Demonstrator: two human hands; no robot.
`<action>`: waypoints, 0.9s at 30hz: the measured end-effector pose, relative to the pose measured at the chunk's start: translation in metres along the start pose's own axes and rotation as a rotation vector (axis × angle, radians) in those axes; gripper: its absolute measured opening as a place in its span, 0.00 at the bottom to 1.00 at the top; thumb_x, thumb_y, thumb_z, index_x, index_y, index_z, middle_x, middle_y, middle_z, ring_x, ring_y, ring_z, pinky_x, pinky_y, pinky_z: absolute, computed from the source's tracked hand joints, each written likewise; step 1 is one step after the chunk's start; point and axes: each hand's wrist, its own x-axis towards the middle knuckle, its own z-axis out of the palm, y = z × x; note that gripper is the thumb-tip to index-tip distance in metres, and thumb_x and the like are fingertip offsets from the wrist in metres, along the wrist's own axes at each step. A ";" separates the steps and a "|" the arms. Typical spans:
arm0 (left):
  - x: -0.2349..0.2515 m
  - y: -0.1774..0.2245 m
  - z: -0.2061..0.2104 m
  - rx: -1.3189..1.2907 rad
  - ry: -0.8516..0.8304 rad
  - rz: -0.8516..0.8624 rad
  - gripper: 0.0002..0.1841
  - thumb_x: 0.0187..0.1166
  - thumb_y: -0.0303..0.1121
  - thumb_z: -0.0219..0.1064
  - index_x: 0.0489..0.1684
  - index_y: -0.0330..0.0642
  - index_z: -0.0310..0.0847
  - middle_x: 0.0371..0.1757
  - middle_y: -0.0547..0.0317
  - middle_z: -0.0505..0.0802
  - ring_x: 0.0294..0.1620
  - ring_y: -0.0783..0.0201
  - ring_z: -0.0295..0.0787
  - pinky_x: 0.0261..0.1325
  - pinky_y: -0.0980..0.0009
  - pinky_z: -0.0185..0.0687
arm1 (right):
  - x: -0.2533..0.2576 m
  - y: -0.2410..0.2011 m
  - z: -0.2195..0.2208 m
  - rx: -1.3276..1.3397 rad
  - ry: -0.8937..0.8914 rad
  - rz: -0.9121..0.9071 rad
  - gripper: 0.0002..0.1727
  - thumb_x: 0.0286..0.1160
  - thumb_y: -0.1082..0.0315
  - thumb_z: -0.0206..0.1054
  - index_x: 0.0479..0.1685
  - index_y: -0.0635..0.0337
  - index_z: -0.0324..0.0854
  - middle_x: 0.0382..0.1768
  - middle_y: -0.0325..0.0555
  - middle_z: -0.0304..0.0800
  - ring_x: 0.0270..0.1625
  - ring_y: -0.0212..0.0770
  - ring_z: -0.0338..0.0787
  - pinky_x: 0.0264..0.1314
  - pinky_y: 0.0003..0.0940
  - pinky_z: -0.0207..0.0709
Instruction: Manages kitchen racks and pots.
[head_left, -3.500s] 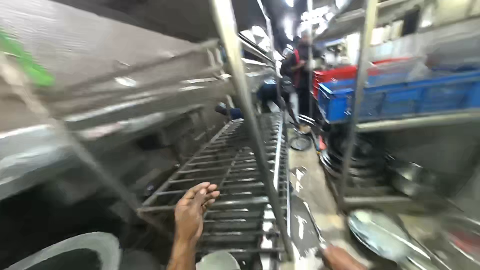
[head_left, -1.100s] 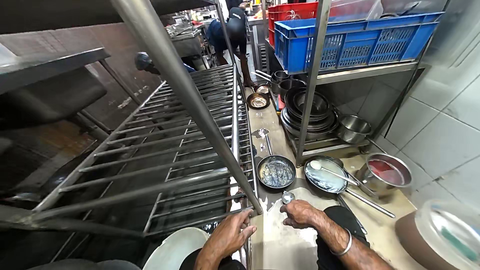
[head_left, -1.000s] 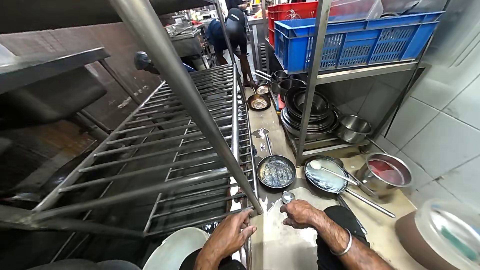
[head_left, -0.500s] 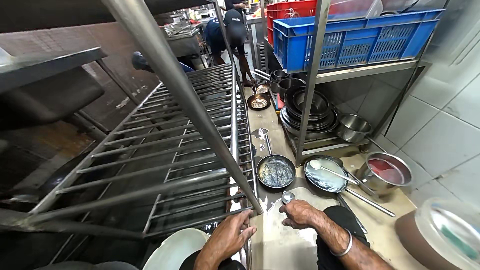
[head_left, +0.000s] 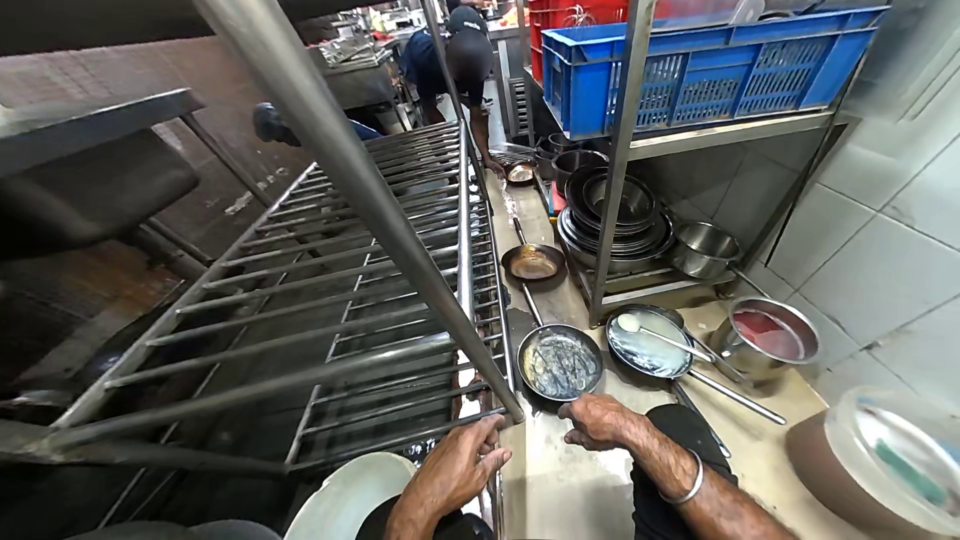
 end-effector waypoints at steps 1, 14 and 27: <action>0.000 0.000 0.000 0.003 0.002 0.001 0.31 0.86 0.52 0.63 0.85 0.49 0.72 0.62 0.54 0.93 0.59 0.59 0.93 0.71 0.56 0.85 | 0.000 0.000 0.000 -0.001 0.001 -0.001 0.24 0.85 0.50 0.65 0.71 0.55 0.82 0.55 0.61 0.92 0.61 0.65 0.90 0.65 0.70 0.78; 0.001 -0.002 0.001 0.004 0.017 0.006 0.31 0.85 0.52 0.64 0.85 0.49 0.72 0.62 0.53 0.93 0.59 0.58 0.93 0.71 0.55 0.85 | 0.001 0.000 -0.002 -0.016 -0.008 0.012 0.24 0.84 0.49 0.65 0.67 0.57 0.83 0.53 0.62 0.92 0.60 0.66 0.90 0.61 0.71 0.79; 0.000 -0.002 0.000 0.004 0.007 0.022 0.32 0.85 0.51 0.65 0.85 0.44 0.72 0.62 0.50 0.94 0.60 0.54 0.94 0.72 0.51 0.84 | 0.003 -0.002 0.000 -0.011 0.007 0.003 0.23 0.83 0.49 0.66 0.69 0.53 0.84 0.55 0.61 0.92 0.62 0.65 0.90 0.64 0.71 0.79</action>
